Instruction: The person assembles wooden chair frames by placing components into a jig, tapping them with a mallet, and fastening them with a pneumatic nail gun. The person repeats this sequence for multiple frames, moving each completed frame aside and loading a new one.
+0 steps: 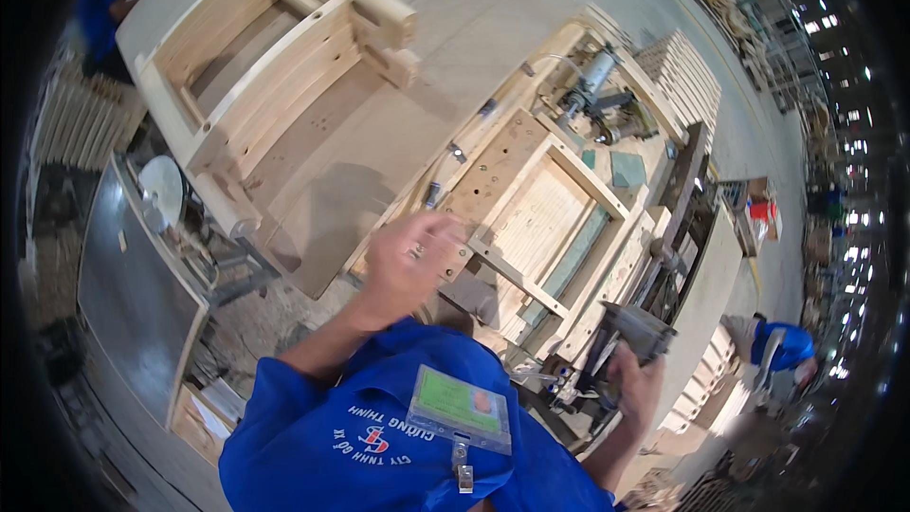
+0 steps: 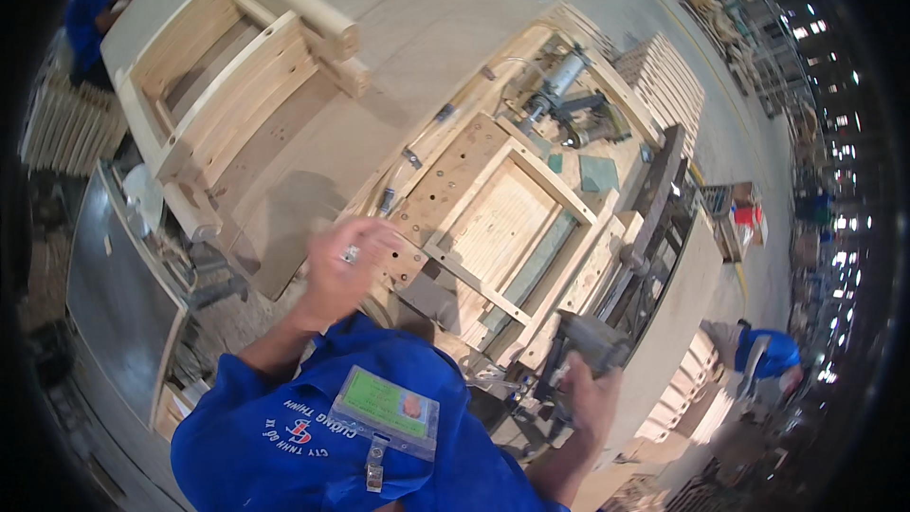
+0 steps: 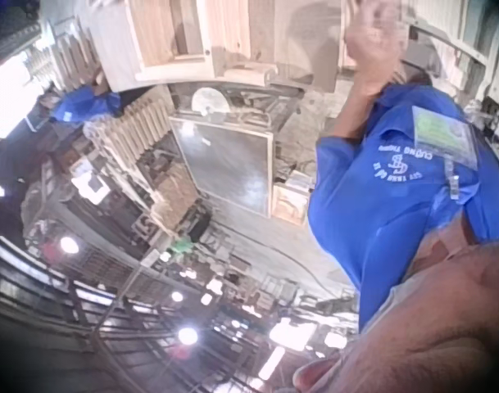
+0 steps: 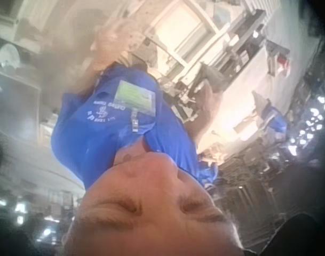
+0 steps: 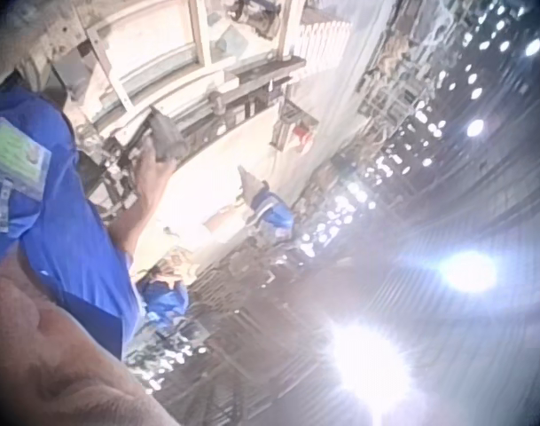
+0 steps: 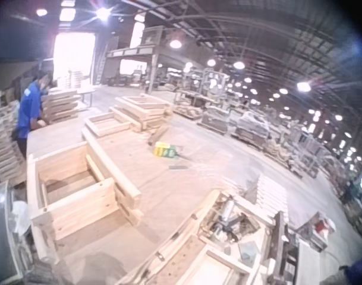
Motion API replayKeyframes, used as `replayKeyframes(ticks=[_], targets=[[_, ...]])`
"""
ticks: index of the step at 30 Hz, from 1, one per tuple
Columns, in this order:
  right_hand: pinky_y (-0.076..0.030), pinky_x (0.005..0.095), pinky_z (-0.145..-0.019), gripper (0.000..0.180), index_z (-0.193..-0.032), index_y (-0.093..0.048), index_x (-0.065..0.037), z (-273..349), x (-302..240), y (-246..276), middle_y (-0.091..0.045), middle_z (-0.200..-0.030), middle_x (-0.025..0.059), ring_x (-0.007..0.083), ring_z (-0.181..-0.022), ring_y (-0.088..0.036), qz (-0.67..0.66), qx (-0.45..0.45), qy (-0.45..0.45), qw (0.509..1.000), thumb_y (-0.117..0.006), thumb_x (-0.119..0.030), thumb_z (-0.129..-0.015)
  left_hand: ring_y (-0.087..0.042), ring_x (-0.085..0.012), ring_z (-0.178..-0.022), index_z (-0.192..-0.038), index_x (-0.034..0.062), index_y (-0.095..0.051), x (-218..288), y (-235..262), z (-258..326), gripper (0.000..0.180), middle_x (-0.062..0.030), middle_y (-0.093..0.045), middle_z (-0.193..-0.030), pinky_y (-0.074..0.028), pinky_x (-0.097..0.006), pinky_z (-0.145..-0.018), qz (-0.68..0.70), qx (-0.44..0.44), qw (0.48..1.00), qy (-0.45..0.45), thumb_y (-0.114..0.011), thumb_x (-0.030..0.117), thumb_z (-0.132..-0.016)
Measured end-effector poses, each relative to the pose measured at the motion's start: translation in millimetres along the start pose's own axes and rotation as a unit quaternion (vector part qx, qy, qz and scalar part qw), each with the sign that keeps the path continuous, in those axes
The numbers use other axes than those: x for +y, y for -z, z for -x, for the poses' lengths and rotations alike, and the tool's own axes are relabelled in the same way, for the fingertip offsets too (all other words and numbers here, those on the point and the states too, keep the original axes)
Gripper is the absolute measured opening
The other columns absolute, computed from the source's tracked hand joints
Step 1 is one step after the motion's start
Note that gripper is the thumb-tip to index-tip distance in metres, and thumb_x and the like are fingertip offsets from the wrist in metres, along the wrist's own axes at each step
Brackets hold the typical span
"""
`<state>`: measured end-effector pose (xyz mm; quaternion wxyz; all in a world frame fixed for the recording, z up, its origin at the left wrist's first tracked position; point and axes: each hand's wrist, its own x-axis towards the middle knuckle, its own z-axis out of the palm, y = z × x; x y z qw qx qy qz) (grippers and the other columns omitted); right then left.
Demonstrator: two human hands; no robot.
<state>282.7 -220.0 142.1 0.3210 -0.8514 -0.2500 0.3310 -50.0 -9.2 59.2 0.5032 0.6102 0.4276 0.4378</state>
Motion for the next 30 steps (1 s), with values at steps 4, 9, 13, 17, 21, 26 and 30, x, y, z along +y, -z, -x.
replayKeyframes(ticks=[4, 9, 13, 17, 21, 26, 30], targets=[[-0.043, 0.0251, -0.048, 0.017, -0.11, -0.069, -0.001, 10, 53, 55, -0.064, -0.073, 0.0013, 0.0078, -0.055, -0.056, -0.057, 0.167, 0.006, 0.984, -0.073, -0.014, -0.1, -0.076, -0.016, -0.09, -0.115, 0.002, -0.074, -40, 18, -4, 0.032, -0.0089, -0.079, -0.098, -0.059, -0.032, -0.079, -0.013, -0.104, 0.991, 0.078, -0.06, 0.03, -0.112], [-0.053, 0.0514, -0.1, 0.066, -0.152, -0.055, -0.008, -10, 163, 111, -0.057, -0.137, 0.0207, 0.0416, -0.124, -0.063, 0.252, 0.317, 0.04, 0.913, -0.078, -0.004, -0.089, -0.076, -0.0279, -0.078, -0.103, 0.0108, -0.08, -22, -30, 29, 0.03, -0.0088, -0.078, -0.089, -0.057, -0.039, -0.069, -0.242, -0.219, 0.943, -0.068, -0.068, 0.038, -0.102], [-0.052, 0.052, -0.103, 0.076, -0.157, -0.05, -0.02, -20, 209, 124, -0.052, -0.144, 0.0192, 0.0435, -0.129, -0.061, 0.314, 0.376, -0.027, 0.871, -0.076, -0.002, -0.088, -0.074, -0.0289, -0.08, -0.106, 0.0105, -0.078, -8, -55, 24, 0.027, -0.0087, -0.076, -0.088, -0.057, -0.04, -0.07, -0.26, -0.21, 0.925, -0.178, -0.072, 0.035, -0.099], [-0.05, 0.0537, -0.106, 0.078, -0.156, -0.051, -0.018, -19, 240, 135, -0.051, -0.146, 0.0209, 0.0449, -0.131, -0.058, 0.382, 0.369, -0.011, 0.847, -0.074, 0.002, -0.085, -0.072, -0.0324, -0.101, -0.118, 0.0052, -0.074, -16, -112, 15, 0.034, -0.0135, -0.075, -0.106, -0.057, -0.044, -0.089, -0.275, -0.297, 0.883, -0.237, -0.073, 0.033, -0.098], [-0.046, 0.0531, -0.111, 0.076, -0.153, -0.052, -0.011, -9, 234, 103, -0.055, -0.142, 0.022, 0.0438, -0.134, -0.056, 0.331, 0.378, 0.091, 0.86, -0.071, 0.005, -0.082, -0.066, -0.0356, -0.112, -0.131, 0.0053, -0.067, -59, -158, 10, 0.042, -0.0151, -0.071, -0.116, -0.052, -0.047, -0.101, -0.374, -0.368, 0.823, -0.218, -0.072, 0.032, -0.098], [-0.058, 0.0363, -0.076, 0.035, -0.124, -0.071, 0.004, 52, 204, -23, -0.074, -0.095, 0.0157, 0.0251, -0.082, -0.073, -0.119, 0.132, 0.152, 0.972, -0.076, -0.008, -0.092, -0.066, -0.0381, -0.113, -0.133, 0.0057, -0.066, -86, -181, 9, 0.045, -0.0175, -0.07, -0.116, -0.051, -0.05, -0.102, -0.437, -0.46, 0.757, -0.155, -0.072, 0.033, -0.098], [-0.056, 0.0313, -0.068, 0.023, -0.112, -0.079, -0.002, 94, 193, -61, -0.075, -0.082, 0.0092, 0.0154, -0.069, -0.071, -0.138, 0.137, 0.166, 0.967, -0.079, -0.012, -0.092, -0.067, -0.0375, -0.11, -0.123, 0.0056, -0.068, -90, -188, 8, 0.038, -0.0166, -0.07, -0.112, -0.053, -0.049, -0.097, -0.449, -0.463, 0.744, -0.176, -0.073, 0.032, -0.096]])
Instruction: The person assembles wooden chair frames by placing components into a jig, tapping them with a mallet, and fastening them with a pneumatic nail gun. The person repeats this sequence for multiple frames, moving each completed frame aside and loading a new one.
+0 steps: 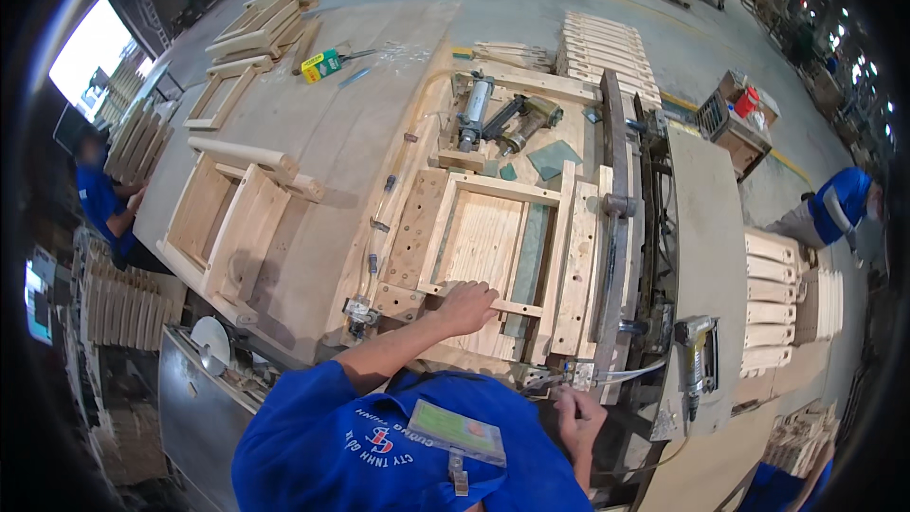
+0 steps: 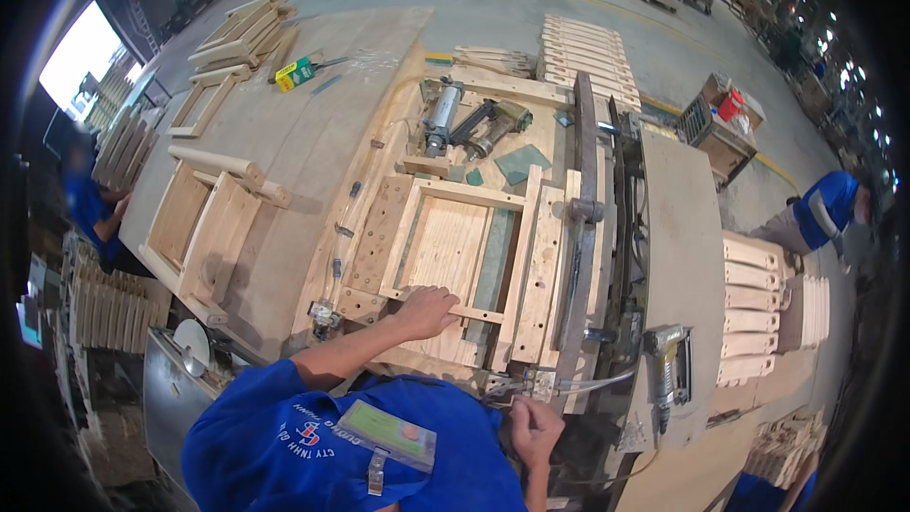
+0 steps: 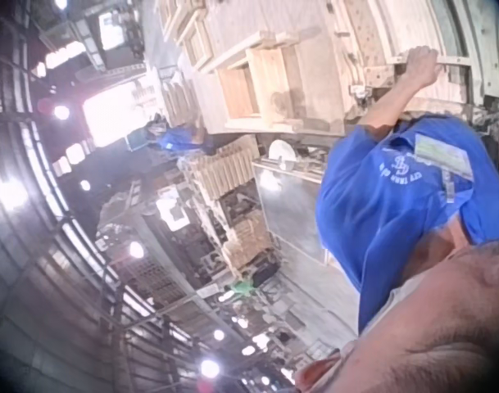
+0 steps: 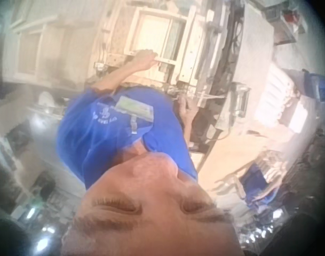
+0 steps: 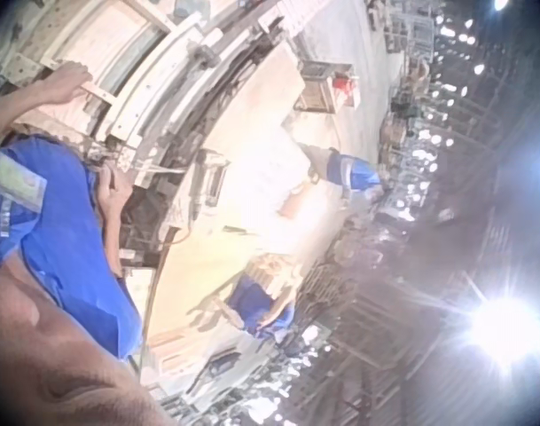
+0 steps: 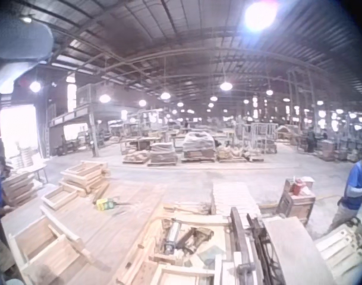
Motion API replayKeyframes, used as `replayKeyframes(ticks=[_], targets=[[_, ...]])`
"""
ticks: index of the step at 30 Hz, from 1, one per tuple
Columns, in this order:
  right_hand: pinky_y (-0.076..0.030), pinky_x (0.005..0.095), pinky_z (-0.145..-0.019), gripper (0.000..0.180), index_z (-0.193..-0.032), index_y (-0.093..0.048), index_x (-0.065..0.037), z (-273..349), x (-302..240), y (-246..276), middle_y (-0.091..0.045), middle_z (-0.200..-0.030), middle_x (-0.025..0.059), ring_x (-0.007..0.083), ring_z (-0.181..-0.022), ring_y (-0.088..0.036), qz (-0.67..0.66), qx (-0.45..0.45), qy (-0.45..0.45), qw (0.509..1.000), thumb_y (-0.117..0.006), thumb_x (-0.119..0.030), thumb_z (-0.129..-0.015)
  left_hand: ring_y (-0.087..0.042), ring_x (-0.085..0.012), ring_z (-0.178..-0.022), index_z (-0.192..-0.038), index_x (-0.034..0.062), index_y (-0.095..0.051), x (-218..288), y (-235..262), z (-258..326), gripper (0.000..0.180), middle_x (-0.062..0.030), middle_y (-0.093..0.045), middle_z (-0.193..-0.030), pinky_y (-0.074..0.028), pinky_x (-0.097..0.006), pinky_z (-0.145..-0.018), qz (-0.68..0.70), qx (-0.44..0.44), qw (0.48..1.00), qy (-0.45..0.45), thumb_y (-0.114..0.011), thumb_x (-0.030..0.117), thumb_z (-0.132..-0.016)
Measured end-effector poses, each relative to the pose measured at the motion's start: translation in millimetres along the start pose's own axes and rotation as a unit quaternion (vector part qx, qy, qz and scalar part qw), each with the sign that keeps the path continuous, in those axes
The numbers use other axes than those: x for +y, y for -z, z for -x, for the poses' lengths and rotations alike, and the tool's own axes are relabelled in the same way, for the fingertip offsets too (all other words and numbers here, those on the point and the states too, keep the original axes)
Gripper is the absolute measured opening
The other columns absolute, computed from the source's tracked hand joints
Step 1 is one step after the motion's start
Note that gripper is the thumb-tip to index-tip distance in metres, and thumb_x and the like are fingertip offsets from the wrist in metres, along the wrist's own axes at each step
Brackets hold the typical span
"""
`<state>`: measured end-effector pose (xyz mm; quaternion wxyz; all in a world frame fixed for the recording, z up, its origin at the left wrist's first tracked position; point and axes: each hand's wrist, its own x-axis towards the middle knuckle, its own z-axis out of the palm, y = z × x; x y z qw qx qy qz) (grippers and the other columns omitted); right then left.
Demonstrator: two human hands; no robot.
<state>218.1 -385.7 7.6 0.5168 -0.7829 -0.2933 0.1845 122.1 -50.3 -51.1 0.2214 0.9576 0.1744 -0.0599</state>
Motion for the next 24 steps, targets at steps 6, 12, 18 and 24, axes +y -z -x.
replayKeyframes(ticks=[6, 12, 18, 24], targets=[[-0.056, 0.0332, -0.063, 0.024, -0.111, -0.079, -0.004, -18, -8, 8, -0.074, -0.082, 0.0128, 0.023, -0.065, -0.071, 0.086, -0.042, 0.064, 0.993, -0.081, -0.016, -0.09, -0.068, -0.0374, -0.107, -0.116, 0.0058, -0.068, -4, 3, -10, 0.037, -0.0164, -0.069, -0.109, -0.055, -0.05, -0.093, -0.015, -0.021, 1.0, -0.013, -0.074, 0.035, -0.095], [-0.056, 0.0336, -0.064, 0.021, -0.11, -0.078, -0.001, -41, -22, 14, -0.076, -0.085, 0.0143, 0.0232, -0.068, -0.072, 0.1, 0.009, 0.049, 0.994, -0.077, -0.011, -0.092, -0.069, -0.039, -0.107, -0.112, 0.0071, -0.067, -5, 10, -21, 0.04, -0.0185, -0.07, -0.108, -0.055, -0.053, -0.091, -0.005, -0.071, 0.997, 0.011, -0.074, 0.042, -0.094], [-0.056, 0.0322, -0.069, 0.018, -0.111, -0.076, 0.003, -67, -40, 34, -0.076, -0.09, 0.0139, 0.0179, -0.075, -0.071, 0.086, 0.074, 0.052, 0.992, -0.072, -0.005, -0.096, -0.07, -0.0421, -0.098, -0.112, 0.0081, -0.067, -4, 34, -22, 0.043, -0.0181, -0.07, -0.103, -0.056, -0.056, -0.085, 0.012, -0.043, 0.998, -0.053, -0.07, 0.048, -0.096], [-0.054, 0.0288, -0.073, 0.041, -0.138, -0.063, 0.006, -120, -57, 50, -0.07, -0.109, 0.0099, 0.0132, -0.085, -0.066, -0.03, 0.114, 0.048, 0.992, -0.069, -0.003, -0.098, -0.072, -0.0437, -0.089, -0.119, 0.0018, -0.068, 37, 157, -9, 0.056, -0.0245, -0.074, -0.093, -0.056, -0.05, -0.078, 0.1, 0.057, 0.99, -0.076, -0.075, 0.049, -0.09]])
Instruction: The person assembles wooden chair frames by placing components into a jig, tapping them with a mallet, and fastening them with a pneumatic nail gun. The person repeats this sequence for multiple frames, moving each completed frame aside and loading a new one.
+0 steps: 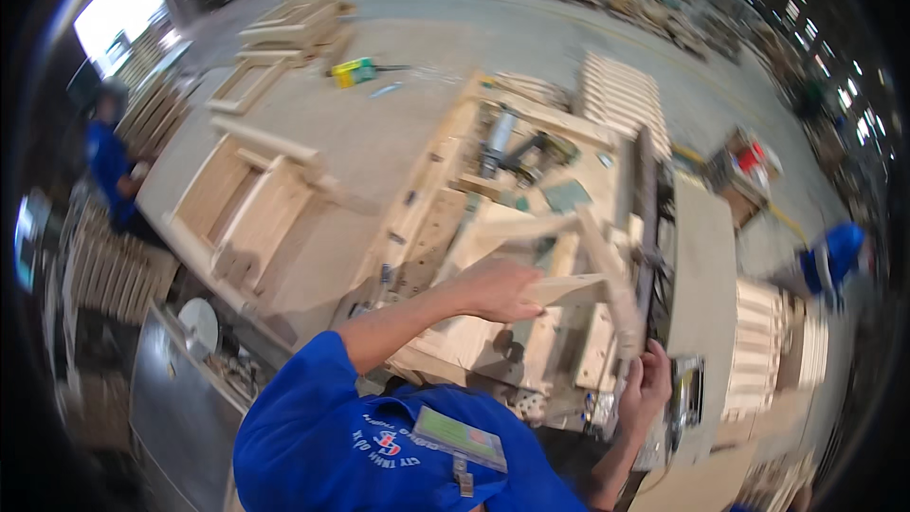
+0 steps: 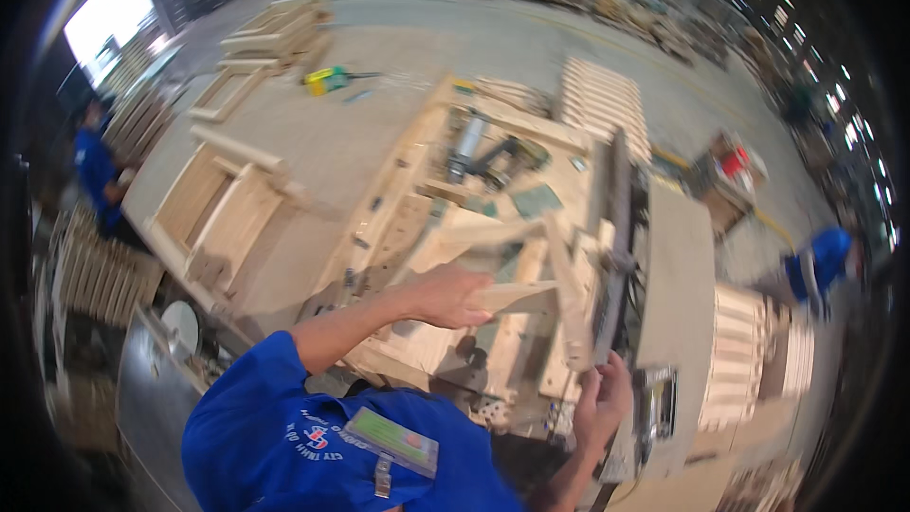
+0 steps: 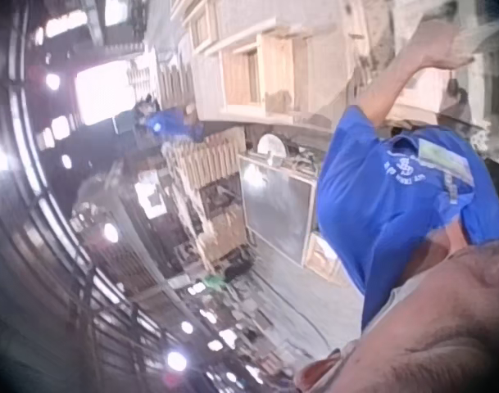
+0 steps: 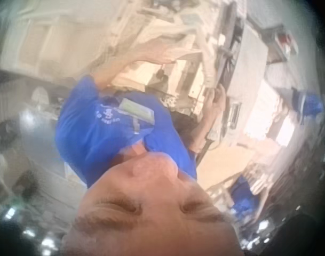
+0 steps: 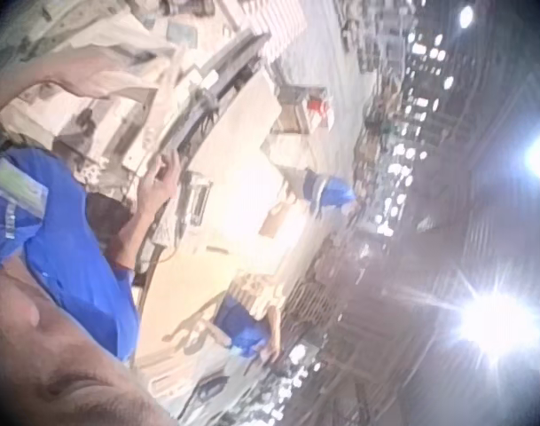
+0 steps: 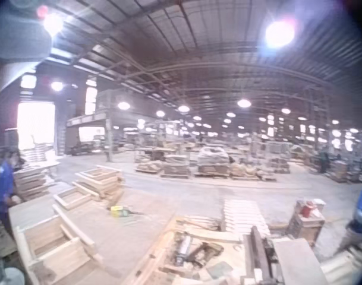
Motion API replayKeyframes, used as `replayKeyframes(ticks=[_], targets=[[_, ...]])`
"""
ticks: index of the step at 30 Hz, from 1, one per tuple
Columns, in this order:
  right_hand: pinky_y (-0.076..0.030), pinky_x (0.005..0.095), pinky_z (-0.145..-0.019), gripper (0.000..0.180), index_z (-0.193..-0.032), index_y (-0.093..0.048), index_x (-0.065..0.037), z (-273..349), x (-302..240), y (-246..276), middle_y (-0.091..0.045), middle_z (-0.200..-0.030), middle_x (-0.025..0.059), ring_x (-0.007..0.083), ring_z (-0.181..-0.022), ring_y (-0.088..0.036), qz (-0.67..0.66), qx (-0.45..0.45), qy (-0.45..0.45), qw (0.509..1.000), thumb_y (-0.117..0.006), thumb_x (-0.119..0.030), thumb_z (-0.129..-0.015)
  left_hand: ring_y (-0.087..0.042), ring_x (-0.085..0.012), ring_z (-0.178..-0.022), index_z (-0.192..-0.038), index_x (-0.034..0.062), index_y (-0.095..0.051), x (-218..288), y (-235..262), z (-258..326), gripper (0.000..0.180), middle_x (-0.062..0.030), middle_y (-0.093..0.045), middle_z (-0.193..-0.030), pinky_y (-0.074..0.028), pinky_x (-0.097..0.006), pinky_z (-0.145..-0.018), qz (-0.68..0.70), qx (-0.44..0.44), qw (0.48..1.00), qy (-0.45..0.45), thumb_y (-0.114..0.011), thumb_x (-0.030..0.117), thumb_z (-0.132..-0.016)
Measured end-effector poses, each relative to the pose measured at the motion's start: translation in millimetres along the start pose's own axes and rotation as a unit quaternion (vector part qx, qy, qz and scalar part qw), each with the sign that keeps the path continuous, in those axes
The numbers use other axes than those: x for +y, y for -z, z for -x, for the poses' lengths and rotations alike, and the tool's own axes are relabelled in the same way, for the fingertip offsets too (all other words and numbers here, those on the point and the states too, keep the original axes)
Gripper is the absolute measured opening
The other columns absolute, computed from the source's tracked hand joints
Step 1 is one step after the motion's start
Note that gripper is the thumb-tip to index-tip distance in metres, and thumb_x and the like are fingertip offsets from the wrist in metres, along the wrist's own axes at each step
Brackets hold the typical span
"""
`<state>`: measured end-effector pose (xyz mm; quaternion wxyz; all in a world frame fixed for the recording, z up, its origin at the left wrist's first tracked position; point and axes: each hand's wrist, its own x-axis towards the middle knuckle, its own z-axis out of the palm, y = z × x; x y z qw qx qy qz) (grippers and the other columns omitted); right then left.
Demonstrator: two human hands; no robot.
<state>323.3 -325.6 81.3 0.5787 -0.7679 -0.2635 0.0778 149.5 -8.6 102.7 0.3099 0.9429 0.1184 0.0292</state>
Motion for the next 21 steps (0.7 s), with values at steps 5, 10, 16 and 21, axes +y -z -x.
replayKeyframes(ticks=[5, 10, 16, 21], targets=[[-0.055, 0.0411, -0.088, 0.068, -0.15, -0.056, -0.001, -50, -51, -31, -0.07, -0.123, 0.0164, 0.0309, -0.107, -0.066, 0.167, -0.024, 0.208, 0.964, -0.074, -0.002, -0.085, -0.07, -0.026, -0.079, -0.111, -0.0042, -0.073, 36, 86, 59, 0.057, -0.0186, -0.075, -0.088, -0.054, -0.039, -0.071, 0.247, 0.055, 0.967, 0.01, -0.081, 0.044, -0.083], [-0.052, 0.0489, -0.103, 0.066, -0.142, -0.06, -0.002, -105, -71, -55, -0.07, -0.125, 0.0207, 0.0426, -0.122, -0.066, 0.174, -0.183, 0.296, 0.921, -0.078, -0.002, -0.079, -0.069, -0.0185, -0.079, -0.111, -0.0071, -0.074, 40, 112, 117, 0.055, -0.014, -0.076, -0.089, -0.053, -0.037, -0.069, 0.33, 0.085, 0.94, 0.016, -0.082, 0.039, -0.081], [-0.055, 0.0474, -0.094, 0.062, -0.136, -0.064, -0.002, -100, -162, -116, -0.071, -0.117, 0.0202, 0.0416, -0.107, -0.07, 0.17, -0.222, 0.402, 0.872, -0.08, 0.003, -0.076, -0.07, -0.0321, -0.084, -0.115, 0.0029, -0.073, 30, 116, 166, 0.06, -0.0128, -0.071, -0.096, -0.057, -0.042, -0.077, -0.085, 0.544, 0.834, -0.017, -0.088, 0.05, -0.083], [-0.055, 0.0498, -0.087, 0.067, -0.135, -0.066, -0.004, -92, -254, -149, -0.07, -0.113, 0.0181, 0.0443, -0.102, -0.068, 0.216, -0.21, 0.544, 0.783, -0.081, 0.001, -0.07, -0.069, -0.0322, -0.106, -0.124, 0.0036, -0.067, 93, 173, 198, 0.06, -0.0129, -0.07, -0.111, -0.056, -0.044, -0.09, -0.356, 0.576, 0.709, -0.197, -0.085, 0.045, -0.085]])
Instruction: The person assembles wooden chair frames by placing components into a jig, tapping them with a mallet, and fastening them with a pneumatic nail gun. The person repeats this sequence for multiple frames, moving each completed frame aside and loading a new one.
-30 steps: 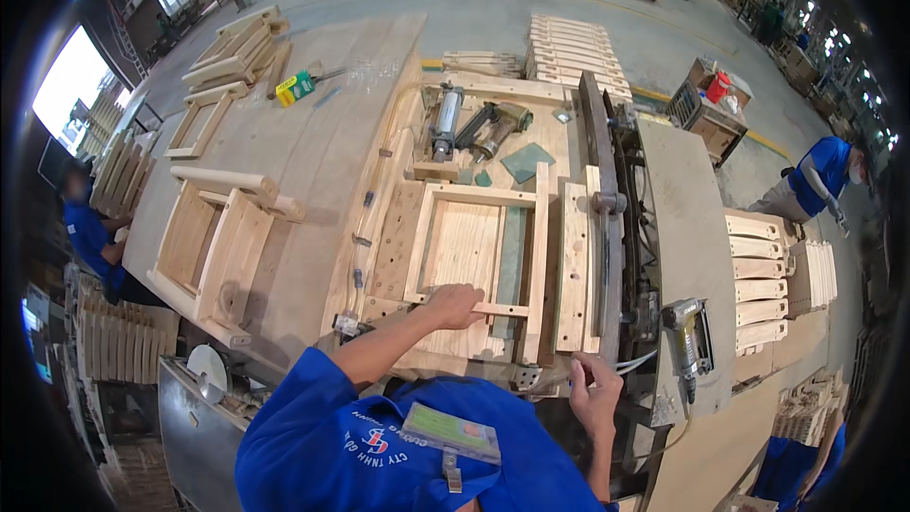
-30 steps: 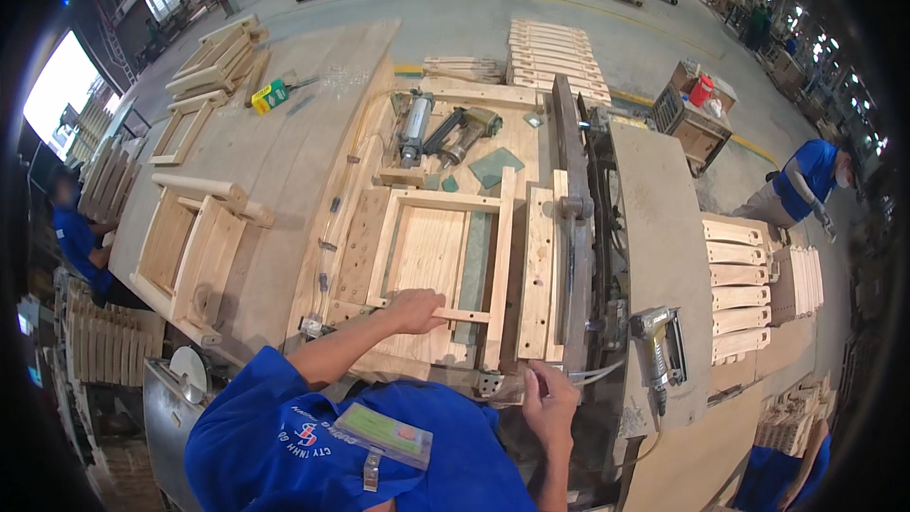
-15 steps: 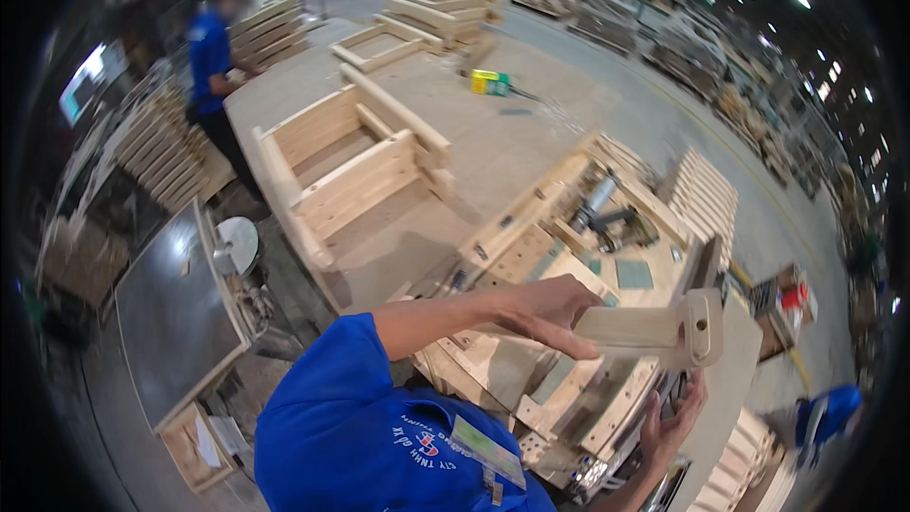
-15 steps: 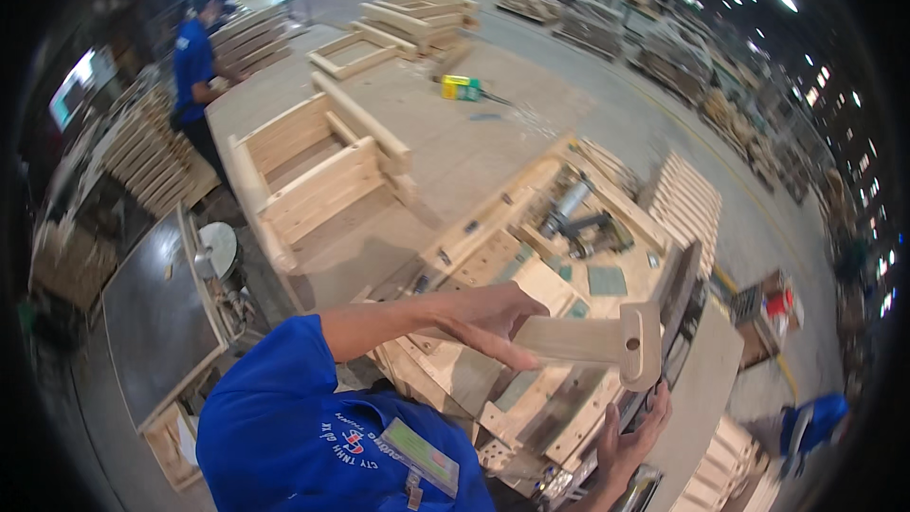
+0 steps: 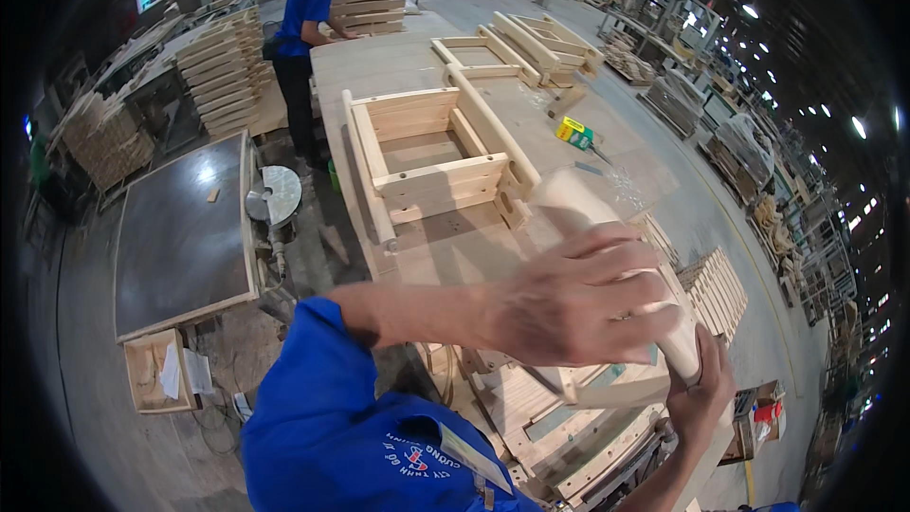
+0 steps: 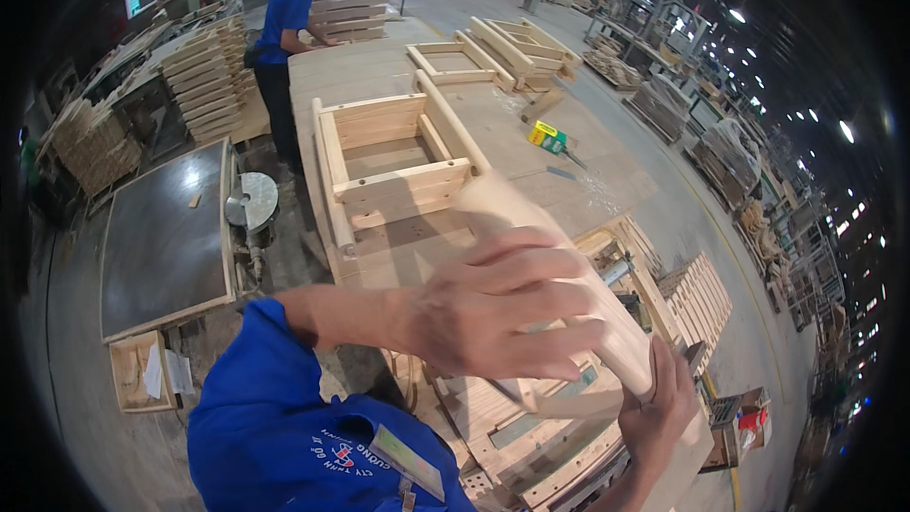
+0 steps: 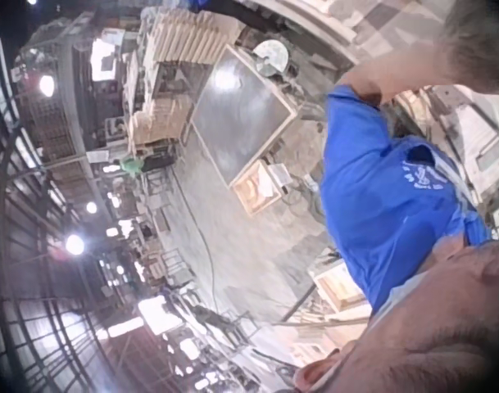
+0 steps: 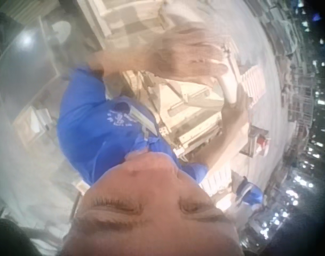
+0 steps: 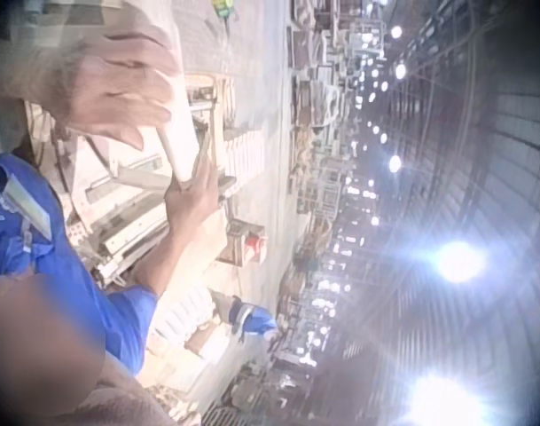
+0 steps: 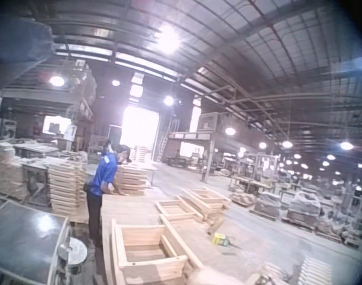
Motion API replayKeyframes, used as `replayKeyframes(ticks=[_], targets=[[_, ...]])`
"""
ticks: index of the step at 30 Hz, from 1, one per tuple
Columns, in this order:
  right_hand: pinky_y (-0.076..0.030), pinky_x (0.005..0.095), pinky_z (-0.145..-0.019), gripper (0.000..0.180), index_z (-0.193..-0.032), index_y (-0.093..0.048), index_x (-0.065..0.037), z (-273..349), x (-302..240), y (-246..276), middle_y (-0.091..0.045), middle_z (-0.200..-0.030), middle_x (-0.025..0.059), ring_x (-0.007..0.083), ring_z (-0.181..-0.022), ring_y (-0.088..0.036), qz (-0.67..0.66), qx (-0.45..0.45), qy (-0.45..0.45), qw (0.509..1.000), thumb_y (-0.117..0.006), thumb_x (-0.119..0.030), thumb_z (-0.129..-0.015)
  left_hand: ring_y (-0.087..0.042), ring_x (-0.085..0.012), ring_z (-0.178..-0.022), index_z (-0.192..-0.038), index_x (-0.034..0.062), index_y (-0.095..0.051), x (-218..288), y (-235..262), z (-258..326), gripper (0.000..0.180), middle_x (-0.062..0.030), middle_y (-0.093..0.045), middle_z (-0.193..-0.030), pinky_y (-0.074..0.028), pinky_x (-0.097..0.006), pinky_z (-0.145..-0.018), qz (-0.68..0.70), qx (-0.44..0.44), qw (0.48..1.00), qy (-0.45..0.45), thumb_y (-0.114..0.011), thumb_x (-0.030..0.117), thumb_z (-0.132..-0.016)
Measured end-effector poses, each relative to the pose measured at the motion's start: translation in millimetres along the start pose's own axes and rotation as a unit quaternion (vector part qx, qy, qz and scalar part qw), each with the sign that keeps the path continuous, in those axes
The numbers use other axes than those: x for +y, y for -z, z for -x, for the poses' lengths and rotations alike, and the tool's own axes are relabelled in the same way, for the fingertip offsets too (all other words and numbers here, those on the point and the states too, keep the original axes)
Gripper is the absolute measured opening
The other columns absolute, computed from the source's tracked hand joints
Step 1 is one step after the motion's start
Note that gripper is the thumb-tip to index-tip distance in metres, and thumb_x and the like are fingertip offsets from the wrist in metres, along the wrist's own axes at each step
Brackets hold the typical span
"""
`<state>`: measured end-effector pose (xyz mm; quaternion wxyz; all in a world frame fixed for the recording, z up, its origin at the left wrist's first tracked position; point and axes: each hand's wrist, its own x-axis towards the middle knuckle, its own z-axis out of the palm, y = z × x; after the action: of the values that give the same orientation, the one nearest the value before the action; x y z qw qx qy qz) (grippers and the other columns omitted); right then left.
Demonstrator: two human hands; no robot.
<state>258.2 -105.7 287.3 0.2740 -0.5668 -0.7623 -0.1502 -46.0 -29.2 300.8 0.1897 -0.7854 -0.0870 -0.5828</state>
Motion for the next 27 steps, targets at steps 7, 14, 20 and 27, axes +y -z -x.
replayKeyframes(ticks=[7, 14, 20, 27], targets=[[-0.052, 0.0507, -0.102, 0.048, -0.135, -0.066, -0.009, -83, -66, 6, -0.07, -0.125, 0.0156, 0.0394, -0.119, -0.066, 0.122, 0.023, 0.213, 0.969, -0.076, -0.01, -0.087, -0.069, -0.0391, -0.11, -0.136, 0.0047, -0.055, -31, 15, -8, 0.063, -0.019, -0.069, -0.109, -0.055, -0.051, -0.092, -0.02, -0.462, 0.855, 0.233, -0.082, 0.033, -0.086], [-0.049, 0.0511, -0.106, 0.041, -0.134, -0.065, -0.004, -45, -31, 31, -0.069, -0.128, 0.017, 0.0358, -0.124, -0.065, 0.04, 0.206, 0.141, 0.967, -0.075, -0.01, -0.095, -0.075, -0.0267, -0.095, -0.152, 0.008, -0.053, -100, 93, 85, 0.069, -0.0171, -0.073, -0.117, -0.059, -0.038, -0.086, -0.099, -0.147, 0.849, 0.499, -0.081, 0.025, -0.092], [-0.055, 0.0401, -0.091, 0.032, -0.127, -0.068, 0.003, 17, 39, 3, -0.073, -0.107, 0.015, 0.0276, -0.097, -0.069, -0.087, 0.015, -0.095, 0.992, -0.07, -0.001, -0.096, -0.064, -0.0203, -0.068, -0.127, -0.0007, -0.061, -170, 161, 168, 0.042, -0.0098, -0.065, -0.092, -0.056, -0.034, -0.062, 0.084, 0.165, 0.659, 0.729, -0.074, 0.009, -0.089], [-0.055, 0.0367, -0.084, 0.033, -0.13, -0.066, 0.003, 44, 59, -23, -0.071, -0.096, 0.0131, 0.0233, -0.087, -0.068, -0.188, -0.022, -0.145, 0.971, -0.069, -0.007, -0.098, -0.064, -0.0228, -0.062, -0.118, -0.0097, -0.061, -221, 186, 230, 0.038, -0.0139, -0.065, -0.09, -0.053, -0.037, -0.05, 0.073, 0.225, 0.585, 0.776, -0.07, 0.012, -0.088]])
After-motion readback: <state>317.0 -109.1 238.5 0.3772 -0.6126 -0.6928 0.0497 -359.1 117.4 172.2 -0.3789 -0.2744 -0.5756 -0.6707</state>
